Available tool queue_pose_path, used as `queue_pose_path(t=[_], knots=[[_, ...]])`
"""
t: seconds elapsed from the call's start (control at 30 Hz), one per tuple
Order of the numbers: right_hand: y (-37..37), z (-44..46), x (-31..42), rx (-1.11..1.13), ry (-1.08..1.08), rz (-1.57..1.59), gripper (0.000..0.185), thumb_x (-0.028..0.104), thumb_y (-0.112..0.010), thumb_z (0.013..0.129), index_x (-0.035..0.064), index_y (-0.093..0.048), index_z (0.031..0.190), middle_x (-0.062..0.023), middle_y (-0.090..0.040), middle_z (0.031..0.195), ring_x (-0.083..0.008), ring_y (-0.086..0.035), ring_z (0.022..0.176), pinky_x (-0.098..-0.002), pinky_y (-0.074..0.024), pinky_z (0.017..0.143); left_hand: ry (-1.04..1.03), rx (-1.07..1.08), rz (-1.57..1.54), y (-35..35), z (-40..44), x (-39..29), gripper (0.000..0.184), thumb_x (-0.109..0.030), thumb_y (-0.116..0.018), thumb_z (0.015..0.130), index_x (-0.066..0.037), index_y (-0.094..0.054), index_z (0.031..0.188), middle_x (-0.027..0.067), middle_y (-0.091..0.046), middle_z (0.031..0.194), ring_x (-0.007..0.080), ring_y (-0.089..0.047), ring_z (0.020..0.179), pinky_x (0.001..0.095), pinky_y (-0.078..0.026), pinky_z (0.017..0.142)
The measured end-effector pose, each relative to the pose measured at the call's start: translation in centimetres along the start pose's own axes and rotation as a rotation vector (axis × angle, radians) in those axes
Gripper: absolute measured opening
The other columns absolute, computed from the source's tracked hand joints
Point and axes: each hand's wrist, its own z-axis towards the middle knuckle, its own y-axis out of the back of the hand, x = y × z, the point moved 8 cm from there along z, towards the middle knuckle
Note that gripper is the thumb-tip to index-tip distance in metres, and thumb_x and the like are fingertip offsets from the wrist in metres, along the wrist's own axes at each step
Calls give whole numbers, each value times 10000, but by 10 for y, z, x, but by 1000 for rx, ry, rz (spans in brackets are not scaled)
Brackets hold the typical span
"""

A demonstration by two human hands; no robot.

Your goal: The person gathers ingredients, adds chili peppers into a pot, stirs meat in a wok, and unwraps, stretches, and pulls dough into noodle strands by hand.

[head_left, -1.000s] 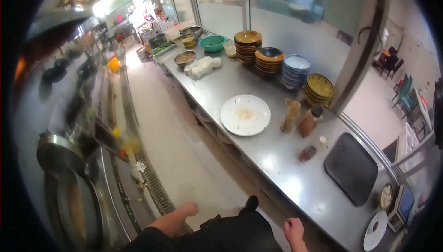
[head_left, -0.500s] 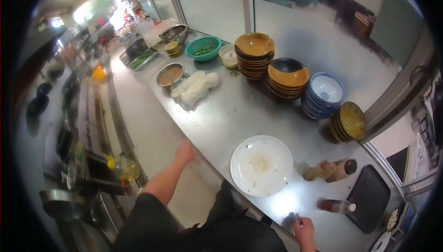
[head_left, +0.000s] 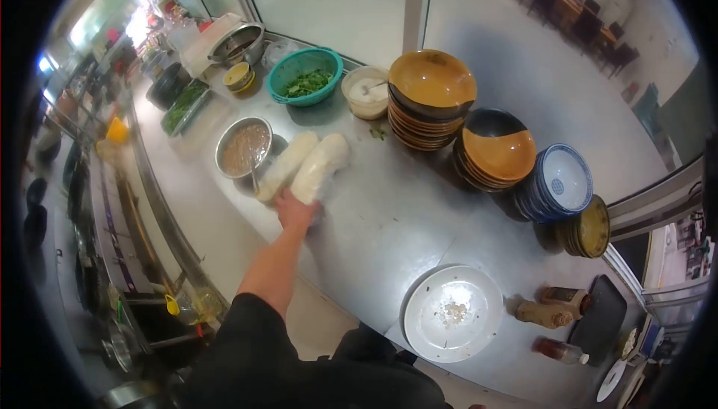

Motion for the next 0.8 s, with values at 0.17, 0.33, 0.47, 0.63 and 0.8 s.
queue_pose_path(t=[0.17, 0.33, 0.47, 0.63, 0.8], knots=[[-2, 16, 67, 47, 77, 3, 318, 310, -506, 878, 45, -645, 988, -211, -642, 956, -379, -596, 928, -445, -470, 805, -127, 91, 41, -17, -11, -34, 862, -369, -791, 612, 18, -347, 1241, 216, -452, 1187, 358, -446, 1138, 434, -399, 935], [-2, 26, 97, 123, -10, -39, 364, 341, -489, 898, 54, -626, 1075, -234, -630, 1014, -394, -584, 996, -443, -462, 842, -126, 94, 47, -37, 23, -51, 851, -287, -778, 613, 27, -330, 1264, 230, -491, 1155, 367, -491, 1103, 427, -437, 892], [-5, 30, 93, 102, 36, 36, 363, 345, -501, 903, 59, -621, 1091, -248, -623, 1025, -406, -581, 1005, -446, -460, 846, -213, 483, -312, -50, 31, -40, 698, -146, -705, 657, 29, -381, 1250, 229, -521, 1137, 361, -533, 1055, 412, -453, 871], [-13, 23, 82, 141, 58, 35, 338, 327, -525, 898, 57, -621, 1079, -246, -630, 988, -418, -588, 957, -454, -458, 831, 130, 768, -933, -26, -36, -12, 688, -19, -652, 669, -5, -379, 1300, 157, -527, 1170, 283, -537, 1045, 380, -460, 856], [-10, 18, 67, 117, 46, 14, 323, 310, -519, 902, 63, -615, 1087, -240, -614, 1039, -411, -573, 979, -470, -449, 841, 64, 881, -1082, -7, -97, -14, 729, -1, -631, 690, -34, -355, 1365, 131, -524, 1206, 236, -531, 1072, 357, -457, 879]])
